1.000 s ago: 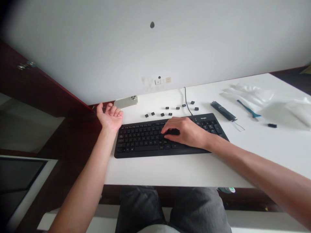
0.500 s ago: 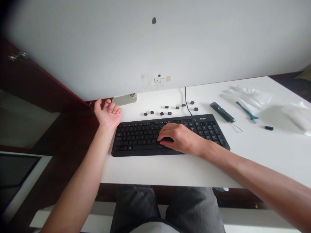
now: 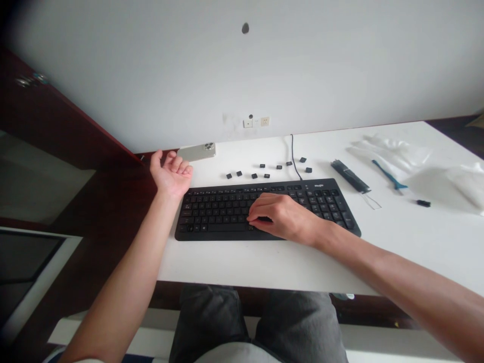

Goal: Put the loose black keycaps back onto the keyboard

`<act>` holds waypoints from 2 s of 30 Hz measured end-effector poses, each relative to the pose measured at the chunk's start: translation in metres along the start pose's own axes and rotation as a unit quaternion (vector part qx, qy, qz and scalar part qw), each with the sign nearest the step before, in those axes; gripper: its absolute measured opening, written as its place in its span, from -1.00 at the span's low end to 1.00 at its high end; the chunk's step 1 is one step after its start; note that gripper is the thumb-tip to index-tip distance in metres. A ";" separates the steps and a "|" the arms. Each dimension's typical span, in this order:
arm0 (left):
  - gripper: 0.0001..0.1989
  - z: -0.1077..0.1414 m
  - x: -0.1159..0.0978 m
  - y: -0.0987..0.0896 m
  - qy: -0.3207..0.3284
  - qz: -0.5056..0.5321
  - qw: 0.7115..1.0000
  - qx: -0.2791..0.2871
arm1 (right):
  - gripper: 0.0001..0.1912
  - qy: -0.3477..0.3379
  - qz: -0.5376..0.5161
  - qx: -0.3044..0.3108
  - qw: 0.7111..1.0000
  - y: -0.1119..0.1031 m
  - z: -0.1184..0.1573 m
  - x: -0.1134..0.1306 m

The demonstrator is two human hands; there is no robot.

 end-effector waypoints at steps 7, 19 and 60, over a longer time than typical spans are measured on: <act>-0.56 0.001 0.001 0.002 -0.001 0.004 1.000 -0.003 | -0.81 -0.008 0.023 0.005 1.000 0.000 0.000 0.003; -0.60 0.004 0.001 0.004 -0.010 0.000 1.000 0.007 | -0.75 -0.092 0.272 0.049 0.957 0.009 0.006 0.027; -0.81 -0.035 0.016 -0.027 0.208 -0.309 0.927 0.046 | -0.74 0.023 0.280 0.252 0.926 0.013 -0.038 0.045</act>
Point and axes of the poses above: each hand's wrist, its own z-axis away from the middle knuckle, its own y-axis out of the palm, x = y × z, the point moved 3 cm from there along -z, towards the middle knuckle, and after that the axes turned 5 degrees about -x, right-handed, at the moved point
